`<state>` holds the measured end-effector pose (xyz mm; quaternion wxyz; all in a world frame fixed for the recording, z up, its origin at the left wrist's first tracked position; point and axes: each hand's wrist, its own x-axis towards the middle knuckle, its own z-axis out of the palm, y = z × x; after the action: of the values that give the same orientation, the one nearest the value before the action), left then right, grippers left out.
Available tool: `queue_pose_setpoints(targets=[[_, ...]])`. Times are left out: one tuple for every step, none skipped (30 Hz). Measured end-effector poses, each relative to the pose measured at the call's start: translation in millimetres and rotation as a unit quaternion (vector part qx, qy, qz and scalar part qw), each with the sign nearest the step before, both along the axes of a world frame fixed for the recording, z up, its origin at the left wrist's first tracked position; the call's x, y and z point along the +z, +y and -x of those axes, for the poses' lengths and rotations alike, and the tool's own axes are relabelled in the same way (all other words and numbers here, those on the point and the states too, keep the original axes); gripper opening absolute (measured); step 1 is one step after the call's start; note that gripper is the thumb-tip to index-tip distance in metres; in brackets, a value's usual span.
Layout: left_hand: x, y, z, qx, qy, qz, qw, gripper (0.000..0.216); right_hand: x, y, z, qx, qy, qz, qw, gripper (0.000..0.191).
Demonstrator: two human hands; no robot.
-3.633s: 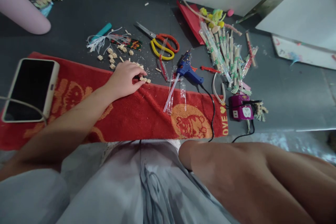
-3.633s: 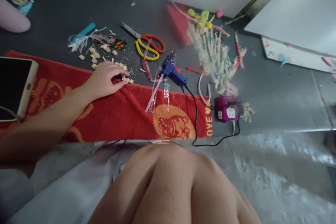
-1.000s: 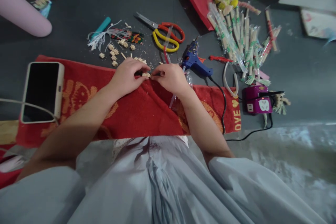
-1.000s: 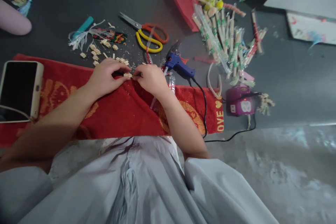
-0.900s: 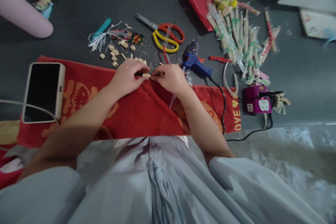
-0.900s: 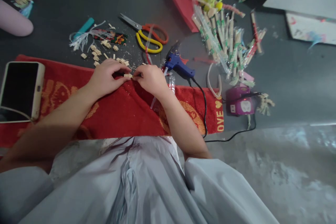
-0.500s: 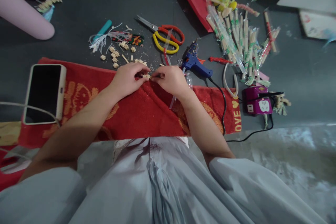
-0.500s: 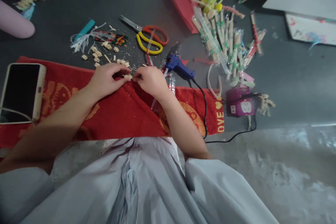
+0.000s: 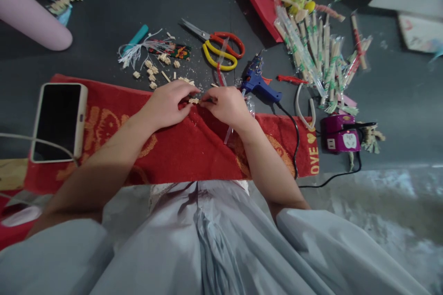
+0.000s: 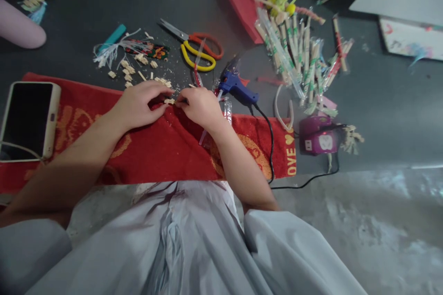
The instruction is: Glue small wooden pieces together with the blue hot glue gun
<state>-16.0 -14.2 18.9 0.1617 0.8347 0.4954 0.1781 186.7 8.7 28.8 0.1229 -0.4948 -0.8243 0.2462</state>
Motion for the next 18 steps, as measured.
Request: queue_pose_setpoints(targets=[[0.4,-0.1,0.2,0.000,0.001,0.000,1.000,0.038,0.1,0.1,-0.2,0.000,-0.002,0.000,1.000,0.017],[0.6,-0.1,0.3,0.001,0.000,0.001,1.000,0.038,0.3,0.2,-0.3,0.000,-0.005,0.001,1.000,0.017],[0.8,-0.1,0.3,0.002,-0.002,0.001,1.000,0.038,0.5,0.2,-0.4,-0.001,-0.008,0.001,1.000,0.017],[0.8,0.0,0.4,0.004,-0.004,0.002,1.000,0.039,0.6,0.1,-0.4,-0.001,-0.013,0.001,1.000,0.017],[0.8,0.1,0.6,0.005,-0.007,0.002,1.000,0.039,0.7,-0.1,-0.4,-0.002,-0.018,-0.001,1.000,0.018],[0.6,0.2,0.7,0.006,-0.009,0.002,1.000,0.039,0.7,-0.4,-0.4,-0.002,-0.022,-0.003,1.000,0.018],[0.4,0.3,0.9,0.007,-0.010,0.001,1.000,0.039,0.6,-0.7,-0.3,-0.002,-0.026,-0.005,1.000,0.019],[0.1,0.4,1.0,0.007,-0.011,0.000,1.000,0.039,0.5,-1.1,-0.1,-0.003,-0.029,-0.008,1.000,0.019],[-0.2,0.5,1.2,0.007,-0.011,0.000,1.000,0.039,0.3,-1.4,0.0,-0.003,-0.030,-0.011,0.999,0.019],[-0.5,0.6,1.2,0.007,-0.010,0.000,1.000,0.039,0.1,-1.6,0.2,-0.004,-0.032,-0.013,0.999,0.019],[-0.8,0.7,1.2,0.007,-0.009,0.001,1.000,0.038,0.1,-1.8,0.3,-0.004,-0.034,-0.014,0.999,0.019],[-1.0,0.7,1.1,0.007,-0.007,0.001,1.000,0.038,0.2,-1.9,0.5,-0.004,-0.037,-0.014,0.999,0.019],[-1.2,0.8,1.0,0.008,-0.004,0.001,1.000,0.038,0.4,-1.9,0.6,-0.004,-0.039,-0.012,0.999,0.019],[-1.3,0.8,0.9,0.009,-0.002,0.000,1.000,0.038,0.6,-1.9,0.6,-0.004,-0.041,-0.011,0.999,0.019],[-1.5,0.9,0.8,0.010,0.000,-0.001,1.000,0.038,0.9,-1.9,0.7,-0.004,-0.043,-0.010,0.999,0.020],[-1.6,0.9,0.7,0.009,0.001,-0.002,1.000,0.038,1.2,-1.8,0.7,-0.004,-0.043,-0.009,0.999,0.020],[-1.7,0.9,0.7,0.008,0.001,-0.003,1.000,0.038,1.4,-1.9,0.6,-0.004,-0.043,-0.009,0.999,0.020],[-1.9,1.0,0.8,0.006,-0.001,-0.004,1.000,0.038,1.5,-1.9,0.6,-0.005,-0.042,-0.009,0.999,0.020]])
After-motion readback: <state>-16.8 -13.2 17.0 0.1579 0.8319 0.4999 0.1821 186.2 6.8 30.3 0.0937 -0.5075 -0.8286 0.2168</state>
